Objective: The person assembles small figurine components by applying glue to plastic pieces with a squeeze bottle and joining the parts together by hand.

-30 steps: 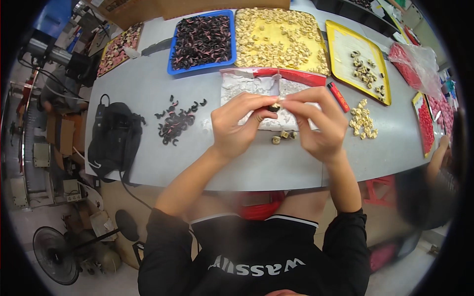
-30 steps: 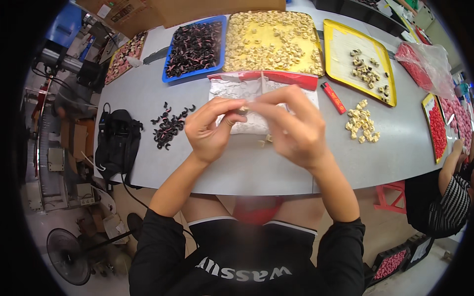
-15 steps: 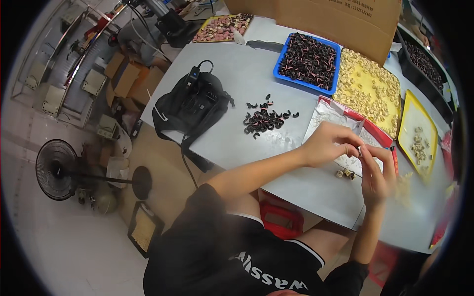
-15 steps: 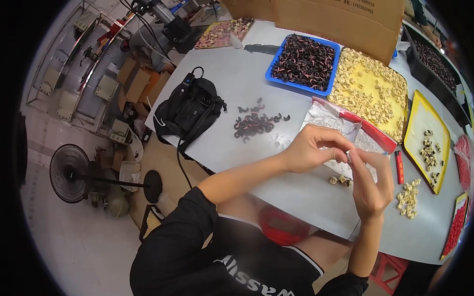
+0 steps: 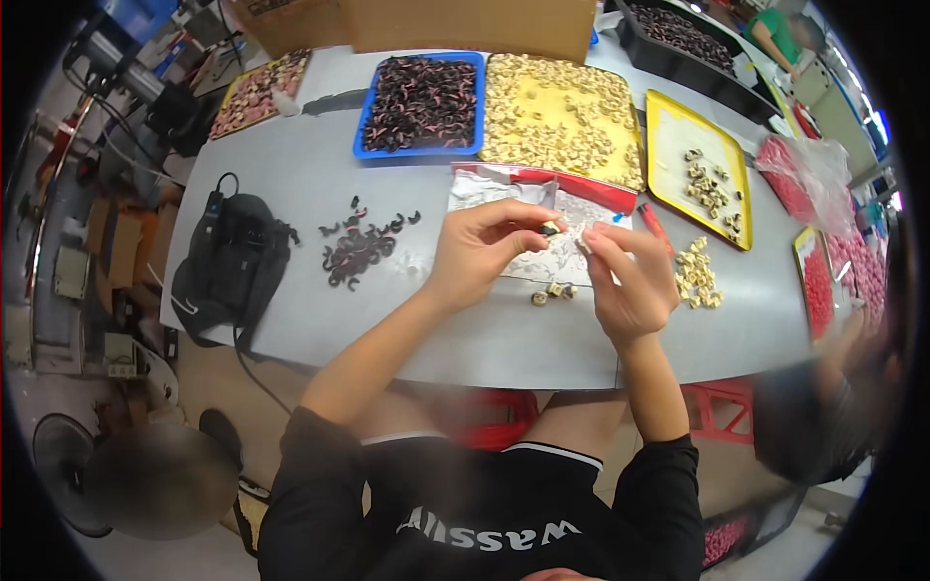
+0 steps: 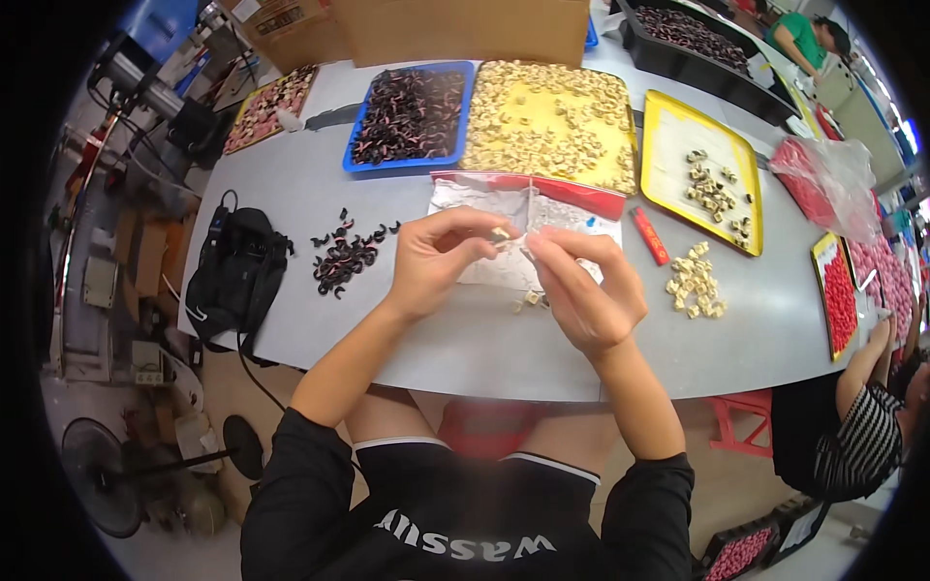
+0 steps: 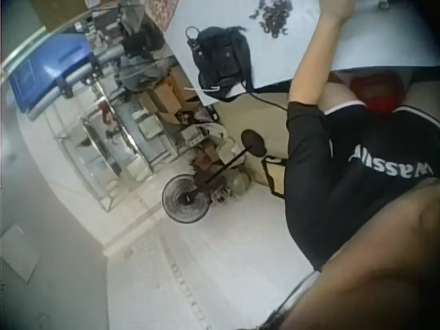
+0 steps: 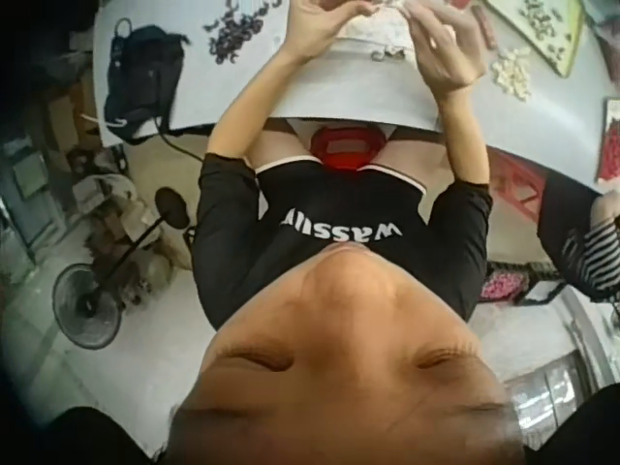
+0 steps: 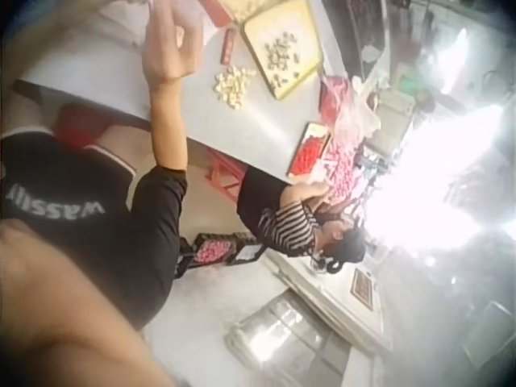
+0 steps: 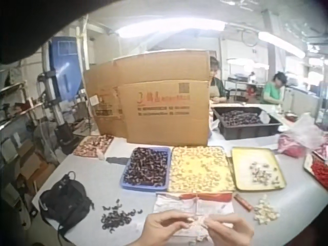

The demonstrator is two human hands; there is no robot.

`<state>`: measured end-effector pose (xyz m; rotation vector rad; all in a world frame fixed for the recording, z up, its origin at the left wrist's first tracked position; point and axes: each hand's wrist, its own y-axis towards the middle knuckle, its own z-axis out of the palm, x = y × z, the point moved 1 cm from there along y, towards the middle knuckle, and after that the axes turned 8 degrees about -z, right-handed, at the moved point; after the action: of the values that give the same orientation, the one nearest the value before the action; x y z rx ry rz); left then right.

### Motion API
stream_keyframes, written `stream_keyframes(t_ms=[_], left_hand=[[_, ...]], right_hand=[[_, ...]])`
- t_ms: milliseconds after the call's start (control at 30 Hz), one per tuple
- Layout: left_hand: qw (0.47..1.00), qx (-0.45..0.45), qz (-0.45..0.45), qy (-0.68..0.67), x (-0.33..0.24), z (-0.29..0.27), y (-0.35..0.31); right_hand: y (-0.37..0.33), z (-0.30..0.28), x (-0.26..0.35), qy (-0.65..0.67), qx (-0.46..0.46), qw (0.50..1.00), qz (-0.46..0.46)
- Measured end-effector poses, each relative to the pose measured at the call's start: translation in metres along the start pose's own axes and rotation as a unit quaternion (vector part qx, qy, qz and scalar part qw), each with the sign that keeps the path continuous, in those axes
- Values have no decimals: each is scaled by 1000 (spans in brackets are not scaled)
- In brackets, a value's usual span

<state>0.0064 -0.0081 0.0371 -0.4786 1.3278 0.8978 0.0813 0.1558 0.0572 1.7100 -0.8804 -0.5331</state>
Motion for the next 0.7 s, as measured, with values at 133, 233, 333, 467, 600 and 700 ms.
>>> stream_keyframes(t_ms=[133, 233, 333, 467, 600, 700], left_hand=[[1000, 13, 9, -1, 3, 1, 0], [1000, 24, 4, -16, 2, 7, 0], [999, 18, 18, -20, 3, 2, -3], [999, 9, 35, 10, 3, 2, -1], [997, -10, 70, 16, -5, 1, 0], [998, -3, 67, 21, -3, 1, -2]], right_hand=[[0, 0, 2, 6, 4, 1000, -1], [0, 5, -2, 48, 67, 996, -44], [0, 7, -2, 57, 79, 994, -46], [-1, 2, -4, 45, 74, 994, -62], [-2, -3, -10, 19, 75, 997, -29], [0, -4, -4, 11, 22, 998, -61]])
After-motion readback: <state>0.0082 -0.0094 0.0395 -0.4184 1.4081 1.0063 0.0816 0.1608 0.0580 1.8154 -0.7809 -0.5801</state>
